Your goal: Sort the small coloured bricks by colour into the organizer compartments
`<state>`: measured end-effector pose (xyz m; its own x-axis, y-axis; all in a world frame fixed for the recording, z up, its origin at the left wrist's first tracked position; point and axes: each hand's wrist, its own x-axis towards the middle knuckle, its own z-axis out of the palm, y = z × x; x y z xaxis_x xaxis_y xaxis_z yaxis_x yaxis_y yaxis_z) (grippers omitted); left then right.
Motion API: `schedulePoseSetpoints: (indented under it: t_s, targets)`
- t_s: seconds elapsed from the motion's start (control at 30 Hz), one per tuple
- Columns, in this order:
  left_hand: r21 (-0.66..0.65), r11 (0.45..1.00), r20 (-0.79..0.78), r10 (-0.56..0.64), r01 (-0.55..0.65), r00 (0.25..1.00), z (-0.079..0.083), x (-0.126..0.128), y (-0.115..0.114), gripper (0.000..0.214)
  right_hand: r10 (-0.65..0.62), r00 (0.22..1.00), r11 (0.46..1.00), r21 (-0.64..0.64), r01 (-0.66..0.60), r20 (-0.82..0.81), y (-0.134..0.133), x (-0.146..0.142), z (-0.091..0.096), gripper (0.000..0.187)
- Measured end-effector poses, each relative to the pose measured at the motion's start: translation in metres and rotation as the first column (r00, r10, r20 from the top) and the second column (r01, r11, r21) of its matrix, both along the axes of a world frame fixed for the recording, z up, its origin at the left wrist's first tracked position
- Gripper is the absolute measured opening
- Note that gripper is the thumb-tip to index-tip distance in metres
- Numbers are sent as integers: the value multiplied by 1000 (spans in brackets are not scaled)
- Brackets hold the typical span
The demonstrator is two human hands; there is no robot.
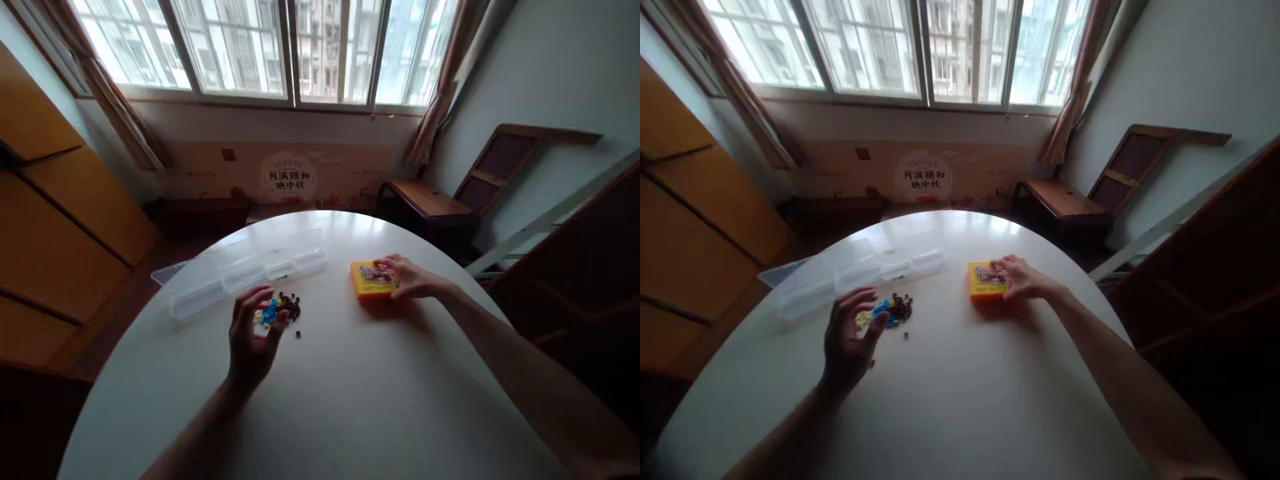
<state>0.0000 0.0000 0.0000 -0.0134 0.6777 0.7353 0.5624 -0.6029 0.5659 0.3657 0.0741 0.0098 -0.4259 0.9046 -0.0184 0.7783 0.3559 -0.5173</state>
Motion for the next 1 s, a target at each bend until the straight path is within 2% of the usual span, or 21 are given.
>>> schedulePoseSetpoints:
  t_s: [0.13,0.23,0.33,0.43,0.53,0.63,0.73,0.83,0.93,1.0]
  targets:
    - [-64,985,-169,-171,162,971,2,5,-9,64,152,982,988,37,-149,-111,-23,-59,8,93]
    - [-200,948,-173,-283,248,943,-1,6,-12,87,242,958,970,25,-241,-153,-37,-96,19,96]
    - [-294,917,-54,-298,270,953,-6,4,-10,88,262,947,965,32,-261,-184,-45,-118,29,94]
    - [-348,872,148,-312,345,939,-5,4,-8,92,249,941,967,12,-253,-229,-46,-123,35,89]
    - [-393,776,375,-354,492,857,-1,8,-8,96,234,932,969,-10,-247,-278,-45,-121,39,85]
    - [-393,707,508,-366,588,780,0,13,-9,94,210,910,968,-53,-244,-357,-44,-118,46,77]
    - [-335,716,570,-364,613,737,-1,13,-8,98,128,842,936,-218,-278,-524,-43,-118,53,66]
    - [-301,731,624,-335,613,706,-3,9,-5,106,-45,736,897,-352,-267,-675,-37,-118,55,56]
    - [-269,720,661,-346,640,666,0,7,-3,102,-239,579,916,-379,-133,-780,-26,-122,51,49]
    - [-221,715,662,-390,663,641,4,9,-4,98,-382,447,901,-434,-14,-808,-17,-127,46,46]
